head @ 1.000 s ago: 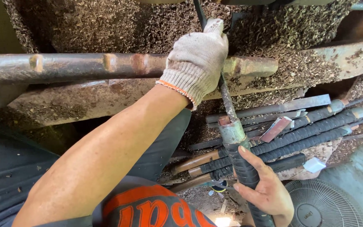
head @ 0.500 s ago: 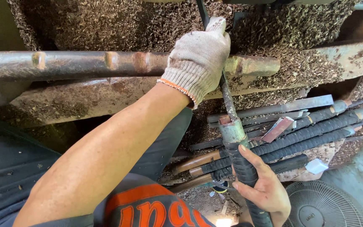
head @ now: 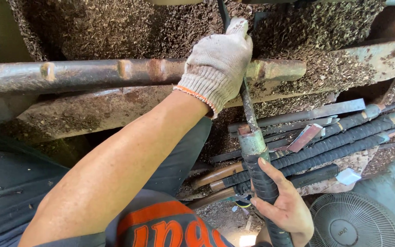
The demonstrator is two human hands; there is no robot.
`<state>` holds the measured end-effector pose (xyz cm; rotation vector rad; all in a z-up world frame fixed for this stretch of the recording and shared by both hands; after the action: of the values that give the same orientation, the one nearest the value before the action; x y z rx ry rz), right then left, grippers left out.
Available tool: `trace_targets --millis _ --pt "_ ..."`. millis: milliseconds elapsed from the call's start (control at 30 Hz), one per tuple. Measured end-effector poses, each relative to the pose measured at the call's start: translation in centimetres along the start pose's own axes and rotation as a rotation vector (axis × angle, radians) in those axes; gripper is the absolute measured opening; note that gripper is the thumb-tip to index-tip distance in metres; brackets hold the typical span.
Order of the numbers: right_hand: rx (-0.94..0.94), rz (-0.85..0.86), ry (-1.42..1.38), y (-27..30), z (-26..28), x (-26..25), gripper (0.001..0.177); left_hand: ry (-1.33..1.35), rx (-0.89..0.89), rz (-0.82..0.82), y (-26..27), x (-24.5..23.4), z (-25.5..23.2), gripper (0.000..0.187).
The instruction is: The person shapes a spinning wooden vase on a lathe, holding a chisel against the rotating wood with one gloved hand while steadying the tool handle with the other. They occasionally reposition the tool and reach toward the lathe as wood shavings accumulate around the workpiece.
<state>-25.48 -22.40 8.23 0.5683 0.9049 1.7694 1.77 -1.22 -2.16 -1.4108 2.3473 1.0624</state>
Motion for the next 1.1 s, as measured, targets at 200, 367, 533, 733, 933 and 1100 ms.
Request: trace_targets --millis 200,367,533,733,933,1100 --pt "-0.034 -0.064 0.088 0.0 0.9 1.3 0.091 -0.018 0.031 0.024 -0.3 0.5 0.4 0.022" --pt "-0.061 -0.101 0.083 0.2 1.2 2.2 0.091 0.066 -0.023 0.008 -0.6 0.9 0.7 0.022" --pt "0.031 -0.120 0.012 0.2 0.9 2.3 0.092 0.053 0.004 0.021 -0.4 0.3 0.3 0.023" --pt "-0.022 -0.060 0.061 0.0 0.7 1.1 0.094 0.044 0.040 -0.041 0.1 0.4 0.3 0.023" --pt "-0.028 -0.030 0.090 0.0 -0.7 -0.5 0.094 0.023 0.050 -0.069 0.4 0.4 0.2 0.024" --pt "-0.028 0.002 0.070 -0.5 -0.7 -1.5 0.095 0.016 0.043 -0.078 0.2 0.7 0.4 0.022"
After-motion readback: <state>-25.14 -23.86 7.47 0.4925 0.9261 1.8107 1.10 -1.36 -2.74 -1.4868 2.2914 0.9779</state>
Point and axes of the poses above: each hand's wrist, its own y-axis away from the middle knuckle, its own x-axis out of the palm, z = x × y, the point moved 2 cm from there along -y, towards the middle knuckle, and after that the axes turned 11 degrees about y, right-handed, at the moved point
